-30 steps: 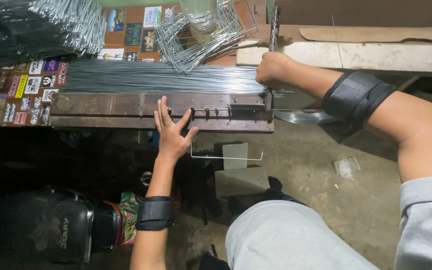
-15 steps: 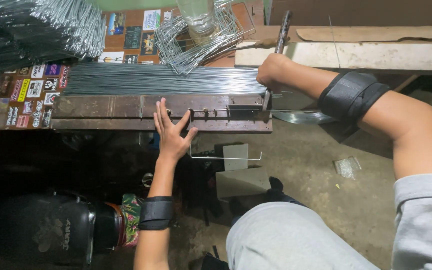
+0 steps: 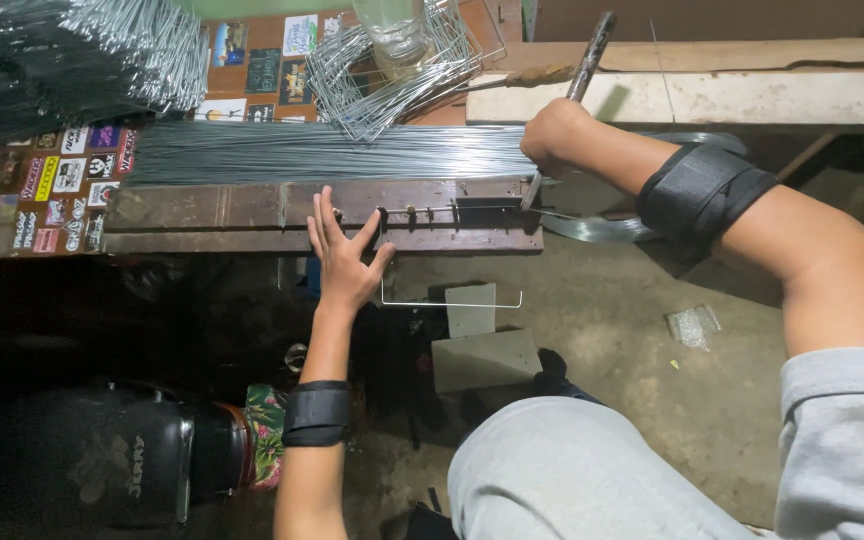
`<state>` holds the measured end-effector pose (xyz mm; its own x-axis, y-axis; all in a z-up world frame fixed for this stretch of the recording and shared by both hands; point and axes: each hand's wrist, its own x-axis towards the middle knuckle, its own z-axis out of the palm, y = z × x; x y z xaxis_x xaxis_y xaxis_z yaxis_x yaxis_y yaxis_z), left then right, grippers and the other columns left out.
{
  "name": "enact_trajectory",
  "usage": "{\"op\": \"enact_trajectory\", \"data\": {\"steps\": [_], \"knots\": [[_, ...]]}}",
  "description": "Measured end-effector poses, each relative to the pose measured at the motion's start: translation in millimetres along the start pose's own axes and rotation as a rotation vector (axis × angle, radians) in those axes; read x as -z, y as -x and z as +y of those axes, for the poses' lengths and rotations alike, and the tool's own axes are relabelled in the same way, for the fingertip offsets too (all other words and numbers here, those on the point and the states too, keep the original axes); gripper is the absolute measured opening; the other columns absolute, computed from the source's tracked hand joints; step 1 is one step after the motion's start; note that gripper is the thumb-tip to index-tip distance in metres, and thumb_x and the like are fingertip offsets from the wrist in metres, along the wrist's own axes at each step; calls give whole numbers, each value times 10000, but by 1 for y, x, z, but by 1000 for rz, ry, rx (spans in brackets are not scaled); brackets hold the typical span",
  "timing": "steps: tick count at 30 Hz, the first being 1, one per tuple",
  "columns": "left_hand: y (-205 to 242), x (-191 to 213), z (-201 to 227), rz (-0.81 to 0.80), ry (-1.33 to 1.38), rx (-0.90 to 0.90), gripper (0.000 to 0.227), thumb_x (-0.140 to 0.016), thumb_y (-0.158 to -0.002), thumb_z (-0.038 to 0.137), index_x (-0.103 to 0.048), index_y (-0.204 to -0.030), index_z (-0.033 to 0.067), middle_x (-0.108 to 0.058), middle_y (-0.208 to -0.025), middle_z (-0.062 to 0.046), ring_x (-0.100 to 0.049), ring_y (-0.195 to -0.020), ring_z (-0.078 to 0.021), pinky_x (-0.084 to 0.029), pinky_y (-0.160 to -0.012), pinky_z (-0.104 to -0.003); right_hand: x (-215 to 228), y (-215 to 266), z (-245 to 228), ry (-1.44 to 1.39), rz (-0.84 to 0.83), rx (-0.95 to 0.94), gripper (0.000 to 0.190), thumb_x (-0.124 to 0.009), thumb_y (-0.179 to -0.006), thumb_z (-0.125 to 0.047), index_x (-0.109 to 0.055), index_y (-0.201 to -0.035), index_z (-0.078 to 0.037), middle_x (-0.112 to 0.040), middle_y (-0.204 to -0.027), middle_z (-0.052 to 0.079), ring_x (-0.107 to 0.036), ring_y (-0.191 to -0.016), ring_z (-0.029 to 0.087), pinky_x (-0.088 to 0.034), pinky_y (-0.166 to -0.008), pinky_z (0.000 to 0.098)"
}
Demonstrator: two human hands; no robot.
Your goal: The recorder is measuring, bending, and cutting metal wire using a custom jig in a workshop setting.
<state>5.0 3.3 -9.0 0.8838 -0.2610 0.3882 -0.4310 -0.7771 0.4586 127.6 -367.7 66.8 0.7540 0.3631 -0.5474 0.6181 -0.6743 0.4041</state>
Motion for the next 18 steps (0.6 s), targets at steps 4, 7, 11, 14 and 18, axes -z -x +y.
{"op": "enact_trajectory", "data": {"steps": [4,7,11,14,18], "knots": [[-1,2,1,0,0,-9,492,-781,-918,432,-747,-1321,152,-52,-1723,-188,-33,-1604,-395,-69,-1288,-580,-9,-1,3,-57,-34,-29,224,-798,-735,-262,-836,-939,-178,-800,-1004,61,-771,-949,282,-614,-768,425],[-1,1,1,2,14,-9,500,-778,-914,427,-745,-1329,150,-52,-1723,-193,-36,-1603,-396,-74,-1287,-578,-19,0,5,-132,-122,-54,341,-873,-679,-293,-830,-992,-166,-797,-1043,67,-761,-994,284,-597,-827,424],[-1,1,-1,3,12,-18,491,-772,-917,421,-745,-1327,150,-53,-1721,-199,-33,-1603,-401,-75,-1283,-580,-39,-2,6,-217,-56,-99,349,-816,-727,-293,-820,-1039,-135,-791,-1079,99,-761,-999,304,-604,-816,440],[0,-2,-3,6,12,-29,486,-770,-922,418,-746,-1329,153,-53,-1720,-201,-34,-1602,-404,-77,-1282,-581,-61,-10,7,-252,-33,-137,309,-774,-762,-267,-826,-1037,-136,-792,-1089,103,-760,-1006,306,-605,-809,450],[0,-2,-3,8,-1,-20,476,-773,-934,420,-746,-1329,157,-62,-1723,-193,-42,-1603,-406,-78,-1283,-587,-54,8,2,-262,-42,-155,311,-784,-728,-262,-823,-1001,-118,-777,-1077,123,-758,-993,316,-601,-794,446]]}}
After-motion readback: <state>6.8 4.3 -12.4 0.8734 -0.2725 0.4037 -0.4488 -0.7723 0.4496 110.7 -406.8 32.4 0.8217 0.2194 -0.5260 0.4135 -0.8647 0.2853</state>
